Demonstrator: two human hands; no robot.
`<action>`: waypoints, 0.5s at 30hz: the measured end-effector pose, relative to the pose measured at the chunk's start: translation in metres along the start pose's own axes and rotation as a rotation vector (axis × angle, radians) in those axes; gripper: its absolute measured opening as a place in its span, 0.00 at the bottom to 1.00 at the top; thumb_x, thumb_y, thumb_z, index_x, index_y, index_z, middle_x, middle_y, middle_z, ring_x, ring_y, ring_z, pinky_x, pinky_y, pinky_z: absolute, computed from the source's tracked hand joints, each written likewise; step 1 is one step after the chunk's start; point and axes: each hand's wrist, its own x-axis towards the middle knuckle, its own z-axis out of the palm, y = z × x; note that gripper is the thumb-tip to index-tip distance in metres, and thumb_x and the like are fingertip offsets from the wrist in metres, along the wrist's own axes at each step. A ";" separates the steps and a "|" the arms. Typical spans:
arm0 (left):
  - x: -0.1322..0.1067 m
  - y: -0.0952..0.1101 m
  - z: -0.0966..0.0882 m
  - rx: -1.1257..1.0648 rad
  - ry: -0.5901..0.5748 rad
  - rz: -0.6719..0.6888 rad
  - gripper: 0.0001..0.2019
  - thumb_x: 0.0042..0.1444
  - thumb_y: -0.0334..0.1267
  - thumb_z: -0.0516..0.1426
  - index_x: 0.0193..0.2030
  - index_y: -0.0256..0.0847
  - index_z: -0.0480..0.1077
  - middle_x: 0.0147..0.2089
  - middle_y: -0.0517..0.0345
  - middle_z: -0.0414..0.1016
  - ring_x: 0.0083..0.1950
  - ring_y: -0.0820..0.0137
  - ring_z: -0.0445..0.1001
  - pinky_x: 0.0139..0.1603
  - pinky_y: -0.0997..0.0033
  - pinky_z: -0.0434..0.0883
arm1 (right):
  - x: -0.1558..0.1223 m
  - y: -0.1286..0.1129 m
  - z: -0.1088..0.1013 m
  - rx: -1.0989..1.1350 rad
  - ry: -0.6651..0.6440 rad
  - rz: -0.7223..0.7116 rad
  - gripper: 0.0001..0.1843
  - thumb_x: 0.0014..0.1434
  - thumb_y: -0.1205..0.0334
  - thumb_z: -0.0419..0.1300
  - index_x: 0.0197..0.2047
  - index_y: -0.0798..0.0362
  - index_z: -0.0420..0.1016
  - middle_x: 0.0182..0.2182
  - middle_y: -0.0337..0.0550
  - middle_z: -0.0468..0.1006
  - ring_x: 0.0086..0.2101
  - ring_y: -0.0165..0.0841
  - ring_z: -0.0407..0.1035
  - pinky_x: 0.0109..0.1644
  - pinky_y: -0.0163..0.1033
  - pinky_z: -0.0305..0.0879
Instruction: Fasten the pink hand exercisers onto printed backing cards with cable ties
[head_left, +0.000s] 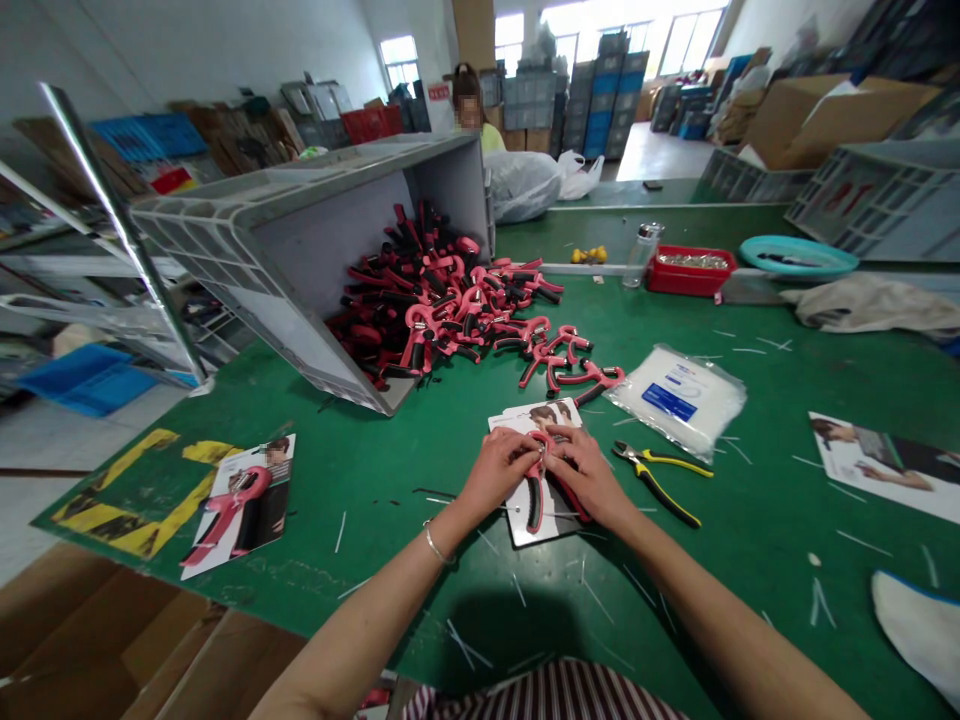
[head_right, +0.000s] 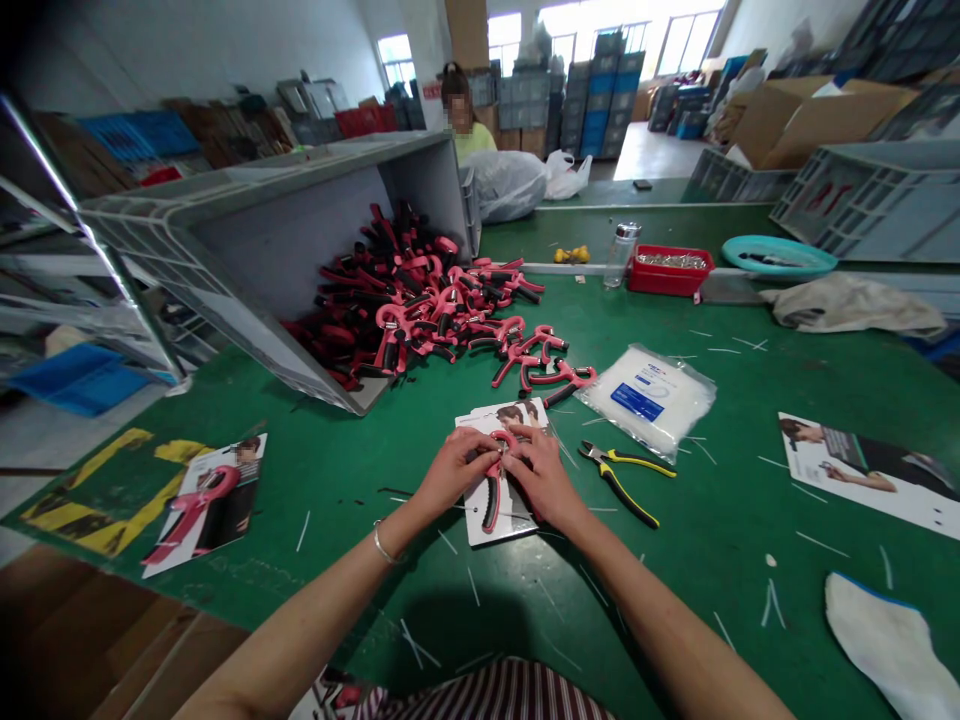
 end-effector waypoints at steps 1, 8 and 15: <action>0.000 -0.001 0.001 -0.018 0.009 -0.018 0.05 0.59 0.37 0.60 0.38 0.43 0.77 0.40 0.56 0.79 0.48 0.63 0.70 0.53 0.63 0.63 | -0.001 0.001 0.001 -0.012 -0.028 -0.010 0.12 0.65 0.55 0.55 0.36 0.48 0.78 0.61 0.44 0.67 0.62 0.44 0.56 0.64 0.57 0.48; 0.001 -0.005 0.005 -0.082 0.080 -0.008 0.03 0.58 0.35 0.61 0.37 0.42 0.77 0.41 0.56 0.79 0.48 0.65 0.71 0.55 0.63 0.62 | -0.002 0.006 0.002 -0.049 -0.102 -0.054 0.11 0.64 0.56 0.57 0.41 0.48 0.80 0.67 0.43 0.59 0.65 0.44 0.52 0.66 0.56 0.46; 0.000 -0.005 0.004 -0.106 0.072 0.005 0.02 0.57 0.34 0.61 0.35 0.42 0.76 0.40 0.57 0.79 0.47 0.65 0.72 0.54 0.63 0.63 | 0.000 0.010 0.005 -0.024 -0.079 -0.058 0.10 0.64 0.57 0.57 0.40 0.47 0.80 0.65 0.43 0.63 0.64 0.43 0.54 0.65 0.55 0.47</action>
